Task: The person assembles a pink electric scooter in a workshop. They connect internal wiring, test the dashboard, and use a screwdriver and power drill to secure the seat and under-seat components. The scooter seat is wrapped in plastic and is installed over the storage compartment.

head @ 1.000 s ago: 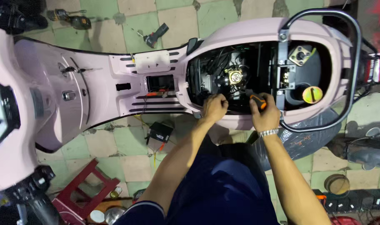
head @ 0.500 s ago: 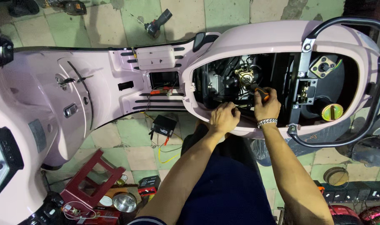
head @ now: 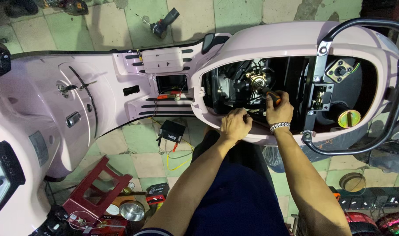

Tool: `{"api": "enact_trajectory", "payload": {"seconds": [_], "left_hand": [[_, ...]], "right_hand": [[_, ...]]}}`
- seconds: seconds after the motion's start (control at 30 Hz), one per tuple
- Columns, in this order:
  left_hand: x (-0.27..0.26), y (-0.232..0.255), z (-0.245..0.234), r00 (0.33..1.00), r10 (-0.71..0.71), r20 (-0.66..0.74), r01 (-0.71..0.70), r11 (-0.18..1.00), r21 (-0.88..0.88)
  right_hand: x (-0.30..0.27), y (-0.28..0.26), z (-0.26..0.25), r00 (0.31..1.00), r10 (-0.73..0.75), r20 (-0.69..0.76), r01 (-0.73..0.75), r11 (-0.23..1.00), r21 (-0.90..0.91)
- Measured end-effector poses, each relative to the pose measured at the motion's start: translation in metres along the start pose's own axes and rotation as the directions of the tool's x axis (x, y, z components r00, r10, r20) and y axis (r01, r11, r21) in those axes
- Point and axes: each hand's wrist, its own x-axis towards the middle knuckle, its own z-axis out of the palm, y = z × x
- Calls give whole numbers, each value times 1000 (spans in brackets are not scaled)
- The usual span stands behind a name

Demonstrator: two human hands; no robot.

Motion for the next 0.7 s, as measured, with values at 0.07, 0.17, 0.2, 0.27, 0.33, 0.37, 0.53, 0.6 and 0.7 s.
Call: {"api": "enact_trajectory", "payload": {"seconds": [0.07,0.17,0.2,0.27,0.33,0.37,0.53,0.6,0.7], "left_hand": [[1,-1,0,1000,3,3,-3,1000,2],[0,1,-3,1000,5,3,-5,1000,-7],[0,2,-4,1000,-6,16,6,1000,-2],[0,4,-7,999,-15,36,15,1000,4],[0,4,-9,999,-10,48,10,1000,4],[0,5,-9,999,-8,34,8,1000,0],[-1,3,-5,999,-20,36,20,1000,-4],[-1,0,-2,1000,-3,26,3,1000,-6],[0,-1,1,1000,-8,23,8,1000,0]], "right_hand": [[-1,-2,-1,1000,4,3,-4,1000,16],[0,-4,-1,1000,14,2,-14,1000,12],[1,-4,0,1000,17,6,-17,1000,1],[2,-4,1,1000,12,11,-12,1000,-13],[2,-4,1,1000,-3,12,3,1000,-21],[2,-4,1,1000,-2,17,2,1000,-23],[2,-8,0,1000,-5,24,5,999,-37],[2,-9,0,1000,7,30,-6,999,-40],[2,-9,0,1000,-6,27,7,999,-50]]}}
